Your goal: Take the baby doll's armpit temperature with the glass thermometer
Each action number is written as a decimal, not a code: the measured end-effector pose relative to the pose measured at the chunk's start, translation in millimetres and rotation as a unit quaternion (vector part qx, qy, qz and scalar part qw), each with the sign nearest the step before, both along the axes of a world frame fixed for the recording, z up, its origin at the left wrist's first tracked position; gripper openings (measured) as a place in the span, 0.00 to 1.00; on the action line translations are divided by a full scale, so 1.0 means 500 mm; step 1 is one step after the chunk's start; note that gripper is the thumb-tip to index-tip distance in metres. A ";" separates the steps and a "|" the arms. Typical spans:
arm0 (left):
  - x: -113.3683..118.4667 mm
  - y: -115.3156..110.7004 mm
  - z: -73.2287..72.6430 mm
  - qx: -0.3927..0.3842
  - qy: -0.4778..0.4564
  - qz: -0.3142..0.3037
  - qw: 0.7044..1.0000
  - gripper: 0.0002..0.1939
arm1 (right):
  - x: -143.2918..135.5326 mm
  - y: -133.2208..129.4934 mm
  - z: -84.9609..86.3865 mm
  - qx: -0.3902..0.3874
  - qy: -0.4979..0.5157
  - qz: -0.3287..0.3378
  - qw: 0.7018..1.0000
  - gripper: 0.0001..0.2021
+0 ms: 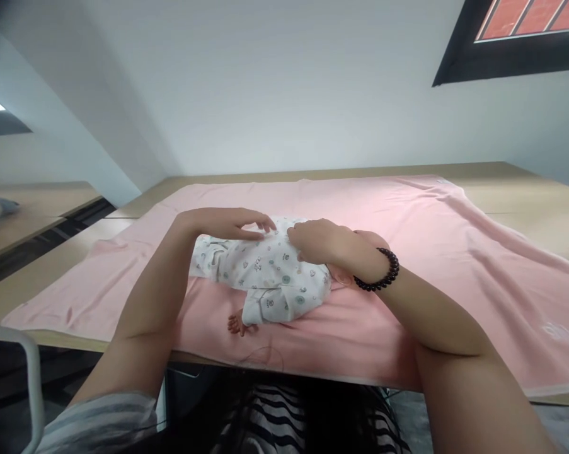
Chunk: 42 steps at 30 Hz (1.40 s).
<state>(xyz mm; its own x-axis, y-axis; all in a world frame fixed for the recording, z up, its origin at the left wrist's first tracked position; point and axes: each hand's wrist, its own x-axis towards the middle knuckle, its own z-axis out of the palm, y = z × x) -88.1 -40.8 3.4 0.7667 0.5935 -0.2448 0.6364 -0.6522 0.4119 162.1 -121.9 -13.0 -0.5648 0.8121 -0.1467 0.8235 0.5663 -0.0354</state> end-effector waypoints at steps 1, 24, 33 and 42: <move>0.003 -0.012 0.003 -0.007 0.011 -0.011 1.000 0.22 | -0.002 -0.002 0.003 -0.002 -0.018 0.005 1.000 0.02; -0.012 -0.159 0.082 -0.015 0.164 -0.051 0.985 0.05 | 0.035 -0.055 0.042 -0.155 -0.009 0.152 0.976 0.10; -0.006 -0.111 0.055 0.002 0.176 0.023 0.984 0.14 | 0.058 -0.017 0.050 -0.137 0.042 0.109 0.984 0.11; -0.022 0.033 -0.013 -0.013 0.181 0.091 0.979 0.23 | 0.073 0.075 -0.003 -0.108 -0.011 -0.003 0.994 0.12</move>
<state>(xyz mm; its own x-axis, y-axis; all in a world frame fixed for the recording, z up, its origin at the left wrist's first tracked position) -99.2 -24.1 -3.2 0.5090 0.7019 -0.4982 0.8485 -0.5065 0.1534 198.4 -84.2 -14.8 -0.5541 0.7642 -0.3301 0.8291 0.5420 -0.1369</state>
